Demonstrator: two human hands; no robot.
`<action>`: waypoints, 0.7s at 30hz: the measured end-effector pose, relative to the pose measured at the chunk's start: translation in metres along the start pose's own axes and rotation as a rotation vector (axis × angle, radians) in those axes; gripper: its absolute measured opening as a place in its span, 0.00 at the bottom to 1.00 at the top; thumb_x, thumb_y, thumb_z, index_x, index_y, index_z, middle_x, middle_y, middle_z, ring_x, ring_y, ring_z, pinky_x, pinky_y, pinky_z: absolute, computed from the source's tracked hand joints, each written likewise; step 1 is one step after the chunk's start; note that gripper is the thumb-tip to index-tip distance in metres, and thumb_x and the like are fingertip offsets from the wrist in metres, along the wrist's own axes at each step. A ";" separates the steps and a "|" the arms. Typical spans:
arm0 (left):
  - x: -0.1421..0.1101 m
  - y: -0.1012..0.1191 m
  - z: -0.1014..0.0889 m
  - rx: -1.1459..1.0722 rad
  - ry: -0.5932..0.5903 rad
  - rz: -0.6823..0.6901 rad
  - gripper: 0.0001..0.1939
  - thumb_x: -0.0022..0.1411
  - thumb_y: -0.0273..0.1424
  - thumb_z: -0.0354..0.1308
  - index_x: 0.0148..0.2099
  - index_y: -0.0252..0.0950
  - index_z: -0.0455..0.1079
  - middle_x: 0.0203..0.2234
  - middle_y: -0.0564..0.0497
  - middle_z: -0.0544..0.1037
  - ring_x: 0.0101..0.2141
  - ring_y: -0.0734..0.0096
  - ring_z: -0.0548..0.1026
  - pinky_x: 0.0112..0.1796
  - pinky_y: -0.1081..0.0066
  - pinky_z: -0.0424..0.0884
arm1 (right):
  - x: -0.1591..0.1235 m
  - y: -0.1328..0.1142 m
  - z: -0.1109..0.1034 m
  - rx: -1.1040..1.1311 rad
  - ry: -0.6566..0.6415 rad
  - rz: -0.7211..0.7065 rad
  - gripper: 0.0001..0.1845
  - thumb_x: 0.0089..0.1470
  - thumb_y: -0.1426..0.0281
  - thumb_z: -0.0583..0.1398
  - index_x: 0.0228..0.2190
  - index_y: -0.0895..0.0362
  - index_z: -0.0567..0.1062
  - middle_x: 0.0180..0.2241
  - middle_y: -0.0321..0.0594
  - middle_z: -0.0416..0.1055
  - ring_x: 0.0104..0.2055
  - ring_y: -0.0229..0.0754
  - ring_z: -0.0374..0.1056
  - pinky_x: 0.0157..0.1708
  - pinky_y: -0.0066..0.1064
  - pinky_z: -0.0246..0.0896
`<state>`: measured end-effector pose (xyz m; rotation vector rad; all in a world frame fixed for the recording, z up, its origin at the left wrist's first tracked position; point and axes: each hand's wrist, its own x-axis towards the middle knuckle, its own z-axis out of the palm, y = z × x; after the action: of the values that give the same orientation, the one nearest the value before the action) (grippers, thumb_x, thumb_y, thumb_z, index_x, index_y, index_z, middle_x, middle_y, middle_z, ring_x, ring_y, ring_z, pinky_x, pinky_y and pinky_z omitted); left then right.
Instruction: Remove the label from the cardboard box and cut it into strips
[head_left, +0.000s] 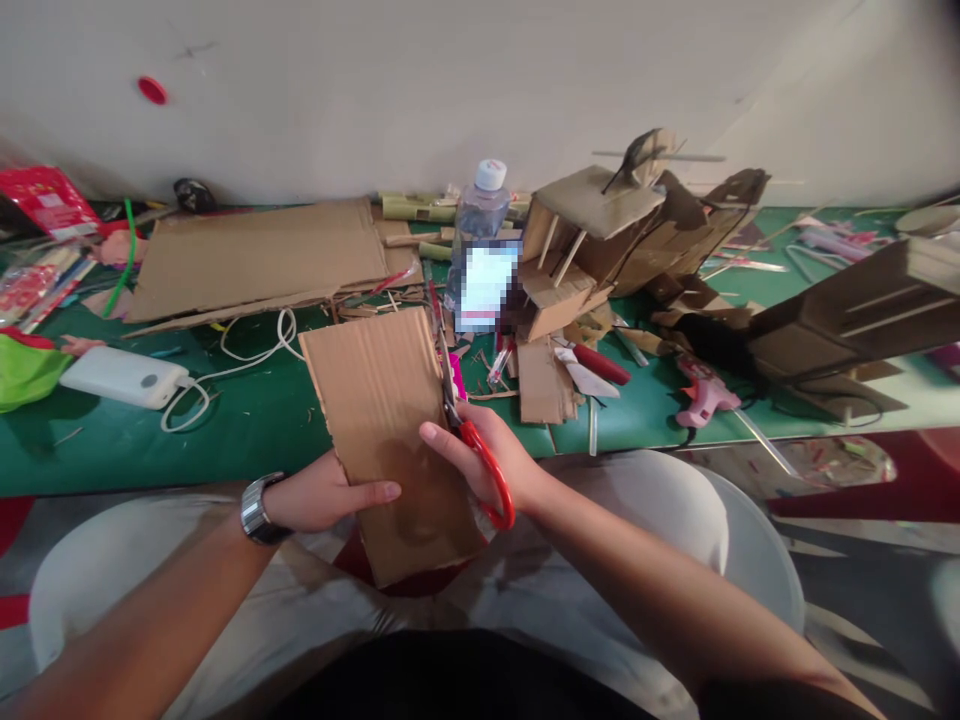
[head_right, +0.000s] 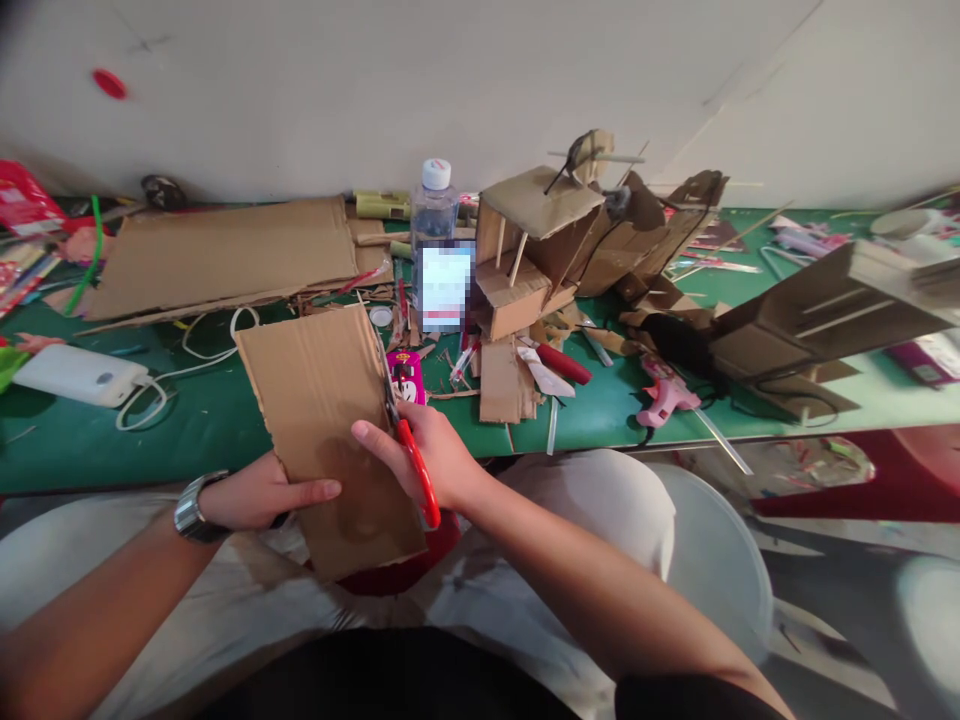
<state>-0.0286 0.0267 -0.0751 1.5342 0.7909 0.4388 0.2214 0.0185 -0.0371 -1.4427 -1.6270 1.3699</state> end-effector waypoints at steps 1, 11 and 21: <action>0.000 0.000 0.000 -0.003 -0.002 0.001 0.26 0.67 0.39 0.65 0.65 0.39 0.74 0.60 0.40 0.80 0.62 0.48 0.75 0.64 0.48 0.69 | 0.000 0.001 0.000 -0.016 0.004 -0.009 0.29 0.60 0.46 0.64 0.25 0.54 0.62 0.21 0.29 0.56 0.26 0.35 0.53 0.26 0.29 0.47; -0.002 0.002 0.007 -0.235 0.062 -0.079 0.31 0.65 0.45 0.67 0.65 0.39 0.73 0.61 0.39 0.78 0.60 0.47 0.76 0.62 0.47 0.70 | -0.002 -0.004 -0.007 -0.071 -0.076 -0.107 0.23 0.61 0.48 0.64 0.37 0.55 0.70 0.29 0.31 0.66 0.31 0.38 0.58 0.32 0.30 0.54; -0.006 0.007 0.005 -0.279 0.015 -0.136 0.31 0.64 0.45 0.68 0.65 0.39 0.72 0.60 0.38 0.79 0.60 0.46 0.77 0.60 0.46 0.72 | 0.000 0.002 0.002 -0.202 0.017 -0.029 0.29 0.62 0.44 0.61 0.25 0.53 0.61 0.22 0.31 0.59 0.26 0.36 0.53 0.26 0.30 0.47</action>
<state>-0.0276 0.0193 -0.0683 1.2123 0.8045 0.4401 0.2205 0.0182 -0.0393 -1.5337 -1.8107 1.2016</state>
